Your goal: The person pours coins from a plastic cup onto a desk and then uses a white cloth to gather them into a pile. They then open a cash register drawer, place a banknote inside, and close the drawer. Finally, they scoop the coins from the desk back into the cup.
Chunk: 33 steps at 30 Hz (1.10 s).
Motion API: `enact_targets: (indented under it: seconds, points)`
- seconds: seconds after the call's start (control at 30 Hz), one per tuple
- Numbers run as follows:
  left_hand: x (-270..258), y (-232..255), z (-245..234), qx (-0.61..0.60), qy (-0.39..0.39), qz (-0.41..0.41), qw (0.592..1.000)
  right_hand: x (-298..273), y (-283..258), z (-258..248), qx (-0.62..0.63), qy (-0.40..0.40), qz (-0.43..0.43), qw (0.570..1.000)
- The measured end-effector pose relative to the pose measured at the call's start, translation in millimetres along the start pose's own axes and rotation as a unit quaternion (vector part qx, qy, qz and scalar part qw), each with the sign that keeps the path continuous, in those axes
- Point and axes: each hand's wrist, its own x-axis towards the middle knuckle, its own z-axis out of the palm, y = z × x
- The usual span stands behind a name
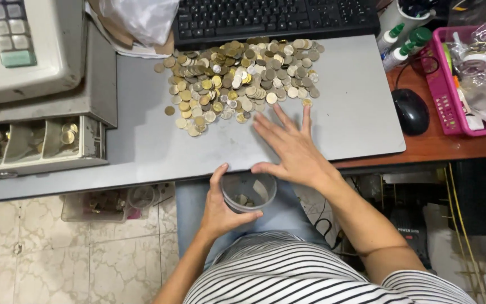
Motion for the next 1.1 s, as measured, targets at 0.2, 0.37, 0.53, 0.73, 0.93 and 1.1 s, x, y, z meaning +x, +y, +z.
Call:
enact_targets:
  seconds: [0.2,0.37,0.53,0.73,0.93,1.1]
  points:
    - [5.2,-0.9,-0.2,-0.003,0.003,-0.001,1.000,6.4,5.8,-16.2,0.066,-0.023,-0.028,0.997]
    - [3.3,3.4,-1.5,0.002,0.017,0.007,1.000,12.5,25.4,-19.1,-0.088,-0.024,0.091,0.992]
    - [3.9,-6.8,1.0,0.002,0.008,-0.003,1.000,-0.7,10.0,-34.6,0.061,-0.017,0.002,0.998]
    - [2.2,-7.0,0.7,-0.008,0.014,0.010,1.000,2.3,44.6,-17.3,-0.094,-0.022,0.086,0.992]
    - [3.6,-11.4,2.6,-0.009,0.009,0.004,1.000,-10.8,16.3,-38.4,0.071,-0.019,-0.014,0.997]
    - [2.3,-7.1,0.7,-0.005,0.009,0.001,1.000,-5.9,43.6,-28.3,-0.090,-0.001,0.108,0.990]
